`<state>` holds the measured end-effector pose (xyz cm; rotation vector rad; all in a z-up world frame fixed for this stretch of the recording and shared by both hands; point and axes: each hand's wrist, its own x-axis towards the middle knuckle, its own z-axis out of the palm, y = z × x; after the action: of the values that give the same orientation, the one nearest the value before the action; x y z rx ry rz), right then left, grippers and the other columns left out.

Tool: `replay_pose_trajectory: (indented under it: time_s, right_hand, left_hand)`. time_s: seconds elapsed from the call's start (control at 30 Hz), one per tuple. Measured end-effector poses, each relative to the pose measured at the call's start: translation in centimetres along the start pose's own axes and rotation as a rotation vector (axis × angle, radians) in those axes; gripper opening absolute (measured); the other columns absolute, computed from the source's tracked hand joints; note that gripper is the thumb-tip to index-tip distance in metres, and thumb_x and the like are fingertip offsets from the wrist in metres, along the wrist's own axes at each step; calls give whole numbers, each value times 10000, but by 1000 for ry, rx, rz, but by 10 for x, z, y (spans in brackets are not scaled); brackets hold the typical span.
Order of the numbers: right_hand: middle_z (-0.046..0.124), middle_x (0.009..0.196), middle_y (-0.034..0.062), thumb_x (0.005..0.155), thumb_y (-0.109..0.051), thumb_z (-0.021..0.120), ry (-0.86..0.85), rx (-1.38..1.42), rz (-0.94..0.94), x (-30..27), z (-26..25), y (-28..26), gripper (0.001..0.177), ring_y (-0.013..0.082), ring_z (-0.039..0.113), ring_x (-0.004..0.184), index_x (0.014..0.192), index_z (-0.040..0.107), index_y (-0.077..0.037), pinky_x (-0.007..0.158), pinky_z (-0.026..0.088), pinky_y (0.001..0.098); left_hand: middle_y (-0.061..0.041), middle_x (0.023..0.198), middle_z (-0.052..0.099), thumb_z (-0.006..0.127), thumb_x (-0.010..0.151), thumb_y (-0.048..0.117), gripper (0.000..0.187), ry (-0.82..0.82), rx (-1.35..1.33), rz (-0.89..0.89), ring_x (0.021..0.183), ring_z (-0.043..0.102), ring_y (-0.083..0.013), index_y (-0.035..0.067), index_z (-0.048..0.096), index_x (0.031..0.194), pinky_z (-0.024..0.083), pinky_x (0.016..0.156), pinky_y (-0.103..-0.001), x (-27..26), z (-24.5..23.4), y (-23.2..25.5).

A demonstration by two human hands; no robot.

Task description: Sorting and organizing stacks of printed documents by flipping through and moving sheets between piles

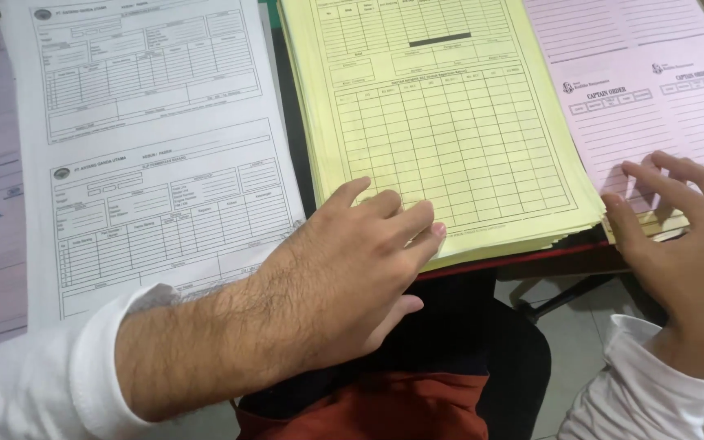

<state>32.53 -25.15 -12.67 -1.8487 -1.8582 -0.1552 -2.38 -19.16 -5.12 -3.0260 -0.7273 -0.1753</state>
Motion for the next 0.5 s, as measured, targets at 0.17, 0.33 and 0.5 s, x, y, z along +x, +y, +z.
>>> replay_pose_trajectory:
  time_s: [0.17, 0.33, 0.5]
  right_hand:
    - [726, 1368, 294, 1090, -27, 799, -9, 31, 4, 5, 3, 10, 321, 422, 630, 1327, 1395, 782, 73, 1153, 453, 503]
    - [727, 1243, 302, 1100, 68, 724, -27, 18, 23, 6, 8, 41, 390, 400, 624, 1087, 1482, 749, 139, 1024, 475, 508]
    - [613, 1478, 351, 1122, 390, 482, 60, 268, -9, -5, 13, 69, 444, 437, 662, 1253, 1526, 558, 221, 1150, 523, 478]
  left_hand:
    - [-35, 1176, 641, 725, 816, 613, 682, 2, -22, 0, 987, 617, -244, 114, 634, 1272, 457, 1011, -486, -2, -1, -3]
    - [-15, 1154, 635, 752, 783, 607, 678, -9, -25, -2, 961, 617, -238, 136, 630, 1255, 443, 997, -471, 1, 1, -4]
    - [0, 968, 643, 790, 796, 638, 540, -85, -89, 4, 893, 617, -254, 169, 657, 1029, 447, 992, -488, 8, -4, -8]
